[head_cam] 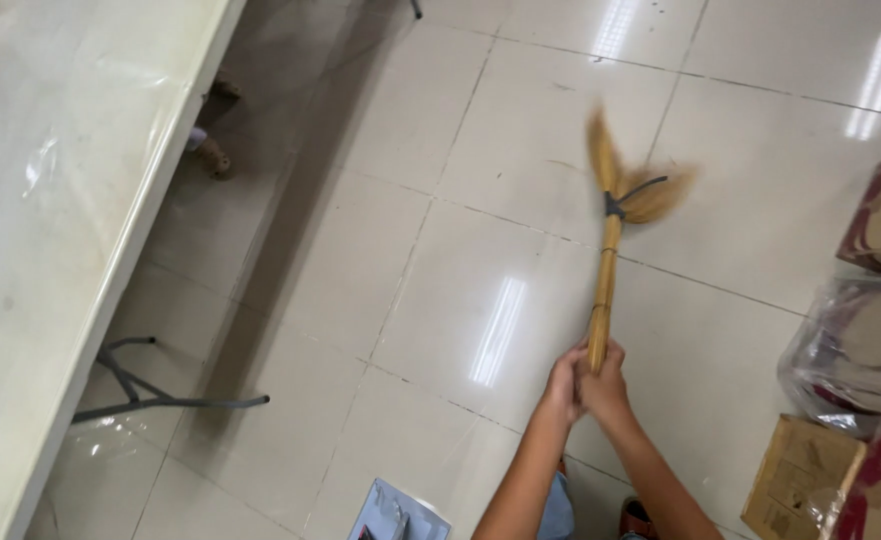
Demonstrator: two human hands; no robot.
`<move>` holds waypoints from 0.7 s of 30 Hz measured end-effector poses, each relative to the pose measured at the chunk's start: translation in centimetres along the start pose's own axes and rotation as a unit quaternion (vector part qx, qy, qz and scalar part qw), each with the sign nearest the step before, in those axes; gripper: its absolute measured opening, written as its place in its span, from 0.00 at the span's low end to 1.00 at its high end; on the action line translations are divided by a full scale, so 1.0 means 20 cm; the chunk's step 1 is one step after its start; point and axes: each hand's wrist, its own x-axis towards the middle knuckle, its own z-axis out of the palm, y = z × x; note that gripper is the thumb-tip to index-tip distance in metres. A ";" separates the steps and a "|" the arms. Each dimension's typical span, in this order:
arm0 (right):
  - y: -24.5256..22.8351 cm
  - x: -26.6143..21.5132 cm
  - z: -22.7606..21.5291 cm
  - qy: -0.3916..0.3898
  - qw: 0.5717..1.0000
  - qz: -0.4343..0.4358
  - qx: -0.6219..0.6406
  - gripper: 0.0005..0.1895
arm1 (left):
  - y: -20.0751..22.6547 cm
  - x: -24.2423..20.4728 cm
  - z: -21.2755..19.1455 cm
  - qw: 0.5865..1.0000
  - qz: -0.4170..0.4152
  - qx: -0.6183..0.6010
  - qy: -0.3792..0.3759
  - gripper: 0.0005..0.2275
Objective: Clean storage shelves and sweep the floor around stacks of books.
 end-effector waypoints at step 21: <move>0.49 -0.44 0.44 -0.365 0.836 0.320 0.255 0.22 | -0.37 -0.54 -0.80 0.934 0.096 0.005 0.343 0.36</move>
